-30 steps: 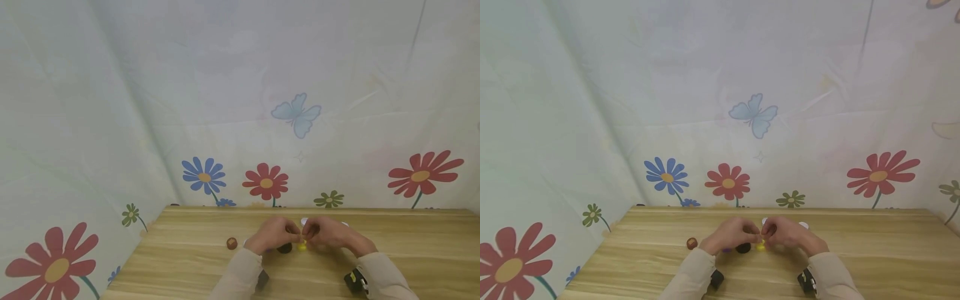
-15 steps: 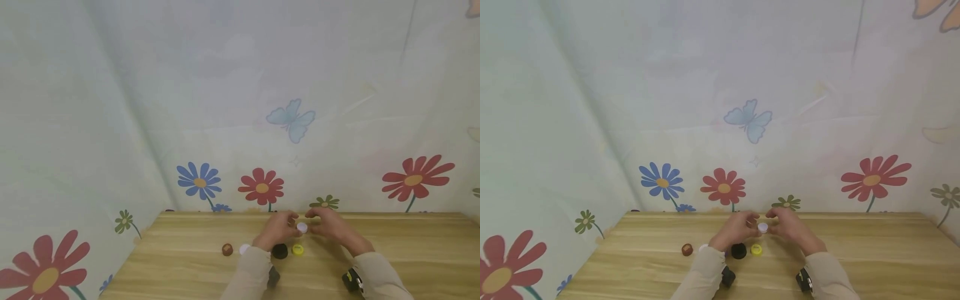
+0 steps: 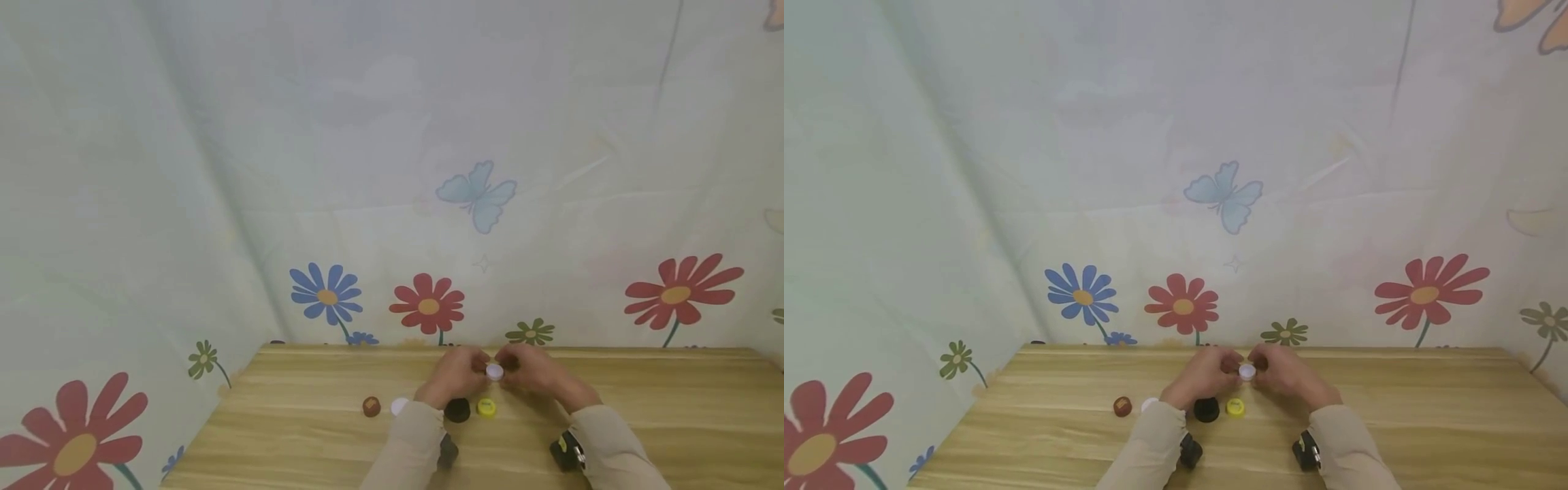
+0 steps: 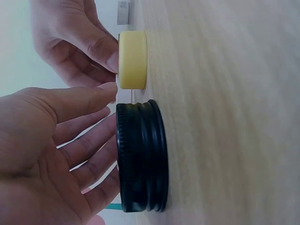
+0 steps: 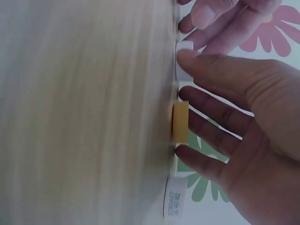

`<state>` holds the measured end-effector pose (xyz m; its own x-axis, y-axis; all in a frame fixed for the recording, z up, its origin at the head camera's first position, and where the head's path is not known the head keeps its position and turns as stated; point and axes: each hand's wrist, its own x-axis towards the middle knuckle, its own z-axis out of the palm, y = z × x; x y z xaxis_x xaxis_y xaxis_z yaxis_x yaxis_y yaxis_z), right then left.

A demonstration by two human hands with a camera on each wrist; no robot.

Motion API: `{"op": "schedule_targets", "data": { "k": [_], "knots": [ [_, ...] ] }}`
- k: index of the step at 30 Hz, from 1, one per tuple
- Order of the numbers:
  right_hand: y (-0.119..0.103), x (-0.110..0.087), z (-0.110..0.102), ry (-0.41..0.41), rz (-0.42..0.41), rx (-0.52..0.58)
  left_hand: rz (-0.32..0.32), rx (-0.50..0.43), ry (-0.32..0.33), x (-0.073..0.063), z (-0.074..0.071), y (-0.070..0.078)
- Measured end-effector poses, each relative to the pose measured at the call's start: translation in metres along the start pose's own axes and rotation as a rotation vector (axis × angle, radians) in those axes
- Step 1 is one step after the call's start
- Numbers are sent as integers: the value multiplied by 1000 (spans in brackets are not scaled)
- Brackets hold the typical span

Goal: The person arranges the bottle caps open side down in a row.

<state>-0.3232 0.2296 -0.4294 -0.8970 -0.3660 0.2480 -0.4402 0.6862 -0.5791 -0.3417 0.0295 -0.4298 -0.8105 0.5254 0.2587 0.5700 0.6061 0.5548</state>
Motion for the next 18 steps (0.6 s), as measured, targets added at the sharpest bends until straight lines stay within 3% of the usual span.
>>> {"op": "schedule_targets", "data": {
  "k": [10,18],
  "knots": [
    [-3,0,2,31,-10,0,12,-32,-1,-3,-2,2],
    [-10,-10,-8,36,4,128,13,-84,86,-5,-6,3]
  ]
}}
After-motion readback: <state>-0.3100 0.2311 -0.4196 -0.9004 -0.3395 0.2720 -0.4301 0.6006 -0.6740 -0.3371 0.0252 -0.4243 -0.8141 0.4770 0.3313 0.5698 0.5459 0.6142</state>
